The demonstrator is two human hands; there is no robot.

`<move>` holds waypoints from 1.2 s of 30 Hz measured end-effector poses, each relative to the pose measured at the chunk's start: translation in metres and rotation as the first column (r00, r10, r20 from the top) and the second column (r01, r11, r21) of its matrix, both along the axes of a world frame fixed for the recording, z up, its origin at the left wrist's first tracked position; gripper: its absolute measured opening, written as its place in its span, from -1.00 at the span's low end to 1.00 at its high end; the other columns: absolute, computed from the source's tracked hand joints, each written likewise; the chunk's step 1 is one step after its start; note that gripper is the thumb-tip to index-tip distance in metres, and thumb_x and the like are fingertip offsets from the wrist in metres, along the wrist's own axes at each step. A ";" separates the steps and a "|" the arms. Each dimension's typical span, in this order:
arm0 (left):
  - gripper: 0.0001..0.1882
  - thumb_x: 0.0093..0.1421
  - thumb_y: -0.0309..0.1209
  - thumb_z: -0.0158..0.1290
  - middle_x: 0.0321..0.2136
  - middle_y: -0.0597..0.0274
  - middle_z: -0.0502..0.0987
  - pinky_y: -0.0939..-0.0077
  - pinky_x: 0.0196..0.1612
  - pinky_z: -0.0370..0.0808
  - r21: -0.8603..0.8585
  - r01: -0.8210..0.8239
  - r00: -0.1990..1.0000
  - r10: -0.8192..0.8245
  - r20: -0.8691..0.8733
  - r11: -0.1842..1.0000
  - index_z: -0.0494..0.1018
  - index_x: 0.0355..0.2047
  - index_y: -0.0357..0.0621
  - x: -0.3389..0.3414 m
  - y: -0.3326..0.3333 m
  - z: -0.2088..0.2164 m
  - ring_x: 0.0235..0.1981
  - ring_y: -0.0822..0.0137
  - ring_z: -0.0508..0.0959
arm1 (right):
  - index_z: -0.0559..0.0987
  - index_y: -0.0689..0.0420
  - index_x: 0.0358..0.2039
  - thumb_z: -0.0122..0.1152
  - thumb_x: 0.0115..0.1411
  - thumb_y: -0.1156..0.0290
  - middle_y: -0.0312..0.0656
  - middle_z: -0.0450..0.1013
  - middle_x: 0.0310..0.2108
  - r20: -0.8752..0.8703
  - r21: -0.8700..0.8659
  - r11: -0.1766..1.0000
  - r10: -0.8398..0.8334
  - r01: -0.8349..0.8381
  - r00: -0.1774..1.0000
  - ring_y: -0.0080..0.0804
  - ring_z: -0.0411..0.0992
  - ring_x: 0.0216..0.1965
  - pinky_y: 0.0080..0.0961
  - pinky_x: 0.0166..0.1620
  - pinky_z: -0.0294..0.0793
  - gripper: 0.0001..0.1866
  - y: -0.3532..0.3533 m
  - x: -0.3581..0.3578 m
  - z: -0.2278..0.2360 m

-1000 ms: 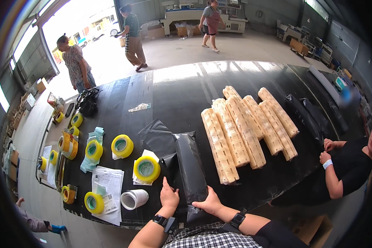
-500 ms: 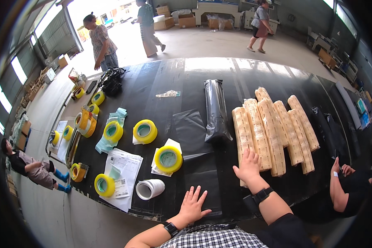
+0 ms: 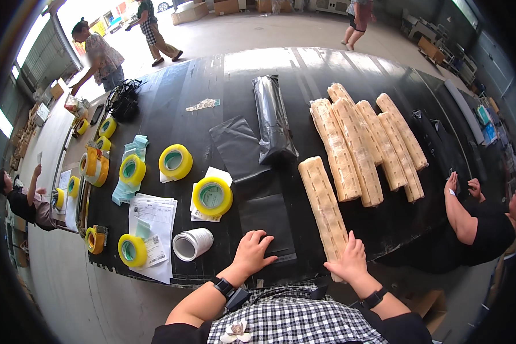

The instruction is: Wrapping wooden rollers in black plastic film for packaging.

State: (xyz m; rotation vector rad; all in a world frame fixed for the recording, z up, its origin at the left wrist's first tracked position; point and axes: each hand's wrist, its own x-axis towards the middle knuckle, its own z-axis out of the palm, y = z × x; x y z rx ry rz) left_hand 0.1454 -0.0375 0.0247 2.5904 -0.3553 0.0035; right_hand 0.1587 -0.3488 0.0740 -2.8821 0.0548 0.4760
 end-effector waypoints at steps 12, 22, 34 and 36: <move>-0.75 -0.04 -0.37 0.28 -0.04 0.16 0.55 0.32 0.10 0.50 -0.018 0.173 0.975 -0.169 0.145 0.985 0.57 -0.31 -0.12 -0.006 0.009 -0.013 0.04 0.11 0.50 | 0.35 0.30 0.17 0.65 -0.30 0.39 -0.08 0.50 0.02 -0.295 0.738 0.582 -0.177 0.342 0.939 -0.36 0.49 0.03 -0.39 0.13 0.47 -0.03 -0.053 -0.084 0.004; -0.88 0.08 -0.43 0.20 -0.41 0.23 0.56 0.44 -0.25 0.54 -0.040 0.137 0.987 -0.134 0.084 0.990 0.56 -0.34 -0.12 0.002 0.006 -0.033 -0.34 0.23 0.56 | 0.44 0.10 0.20 0.63 -0.29 0.20 -0.14 0.53 0.03 -0.308 0.720 0.679 0.123 0.146 0.944 -0.29 0.52 0.06 -0.42 0.12 0.48 -0.04 -0.080 -0.145 0.006; -0.89 0.13 -0.48 0.13 -0.41 0.14 0.56 0.38 -0.19 0.52 -0.302 -0.136 0.984 0.093 -0.153 0.944 0.49 -0.34 -0.23 -0.003 -0.009 0.004 -0.32 0.24 0.57 | 0.34 -0.08 0.35 0.48 -0.24 0.06 -0.06 0.51 -0.22 -0.123 0.329 0.905 0.324 -0.270 0.938 -0.04 0.54 -0.16 -0.19 -0.07 0.59 0.04 -0.079 -0.154 0.033; -0.88 0.04 -0.52 0.11 -0.36 0.05 0.50 0.21 -0.12 0.50 -0.253 -0.072 0.955 0.140 0.261 0.965 0.43 -0.38 -0.20 -0.018 -0.025 0.018 -0.23 -0.02 0.53 | 0.29 -0.09 0.38 0.48 -0.21 0.02 -0.04 0.51 -0.25 -0.197 0.318 0.903 0.360 -0.288 0.912 -0.04 0.55 -0.20 -0.20 -0.09 0.59 0.07 -0.082 -0.151 0.041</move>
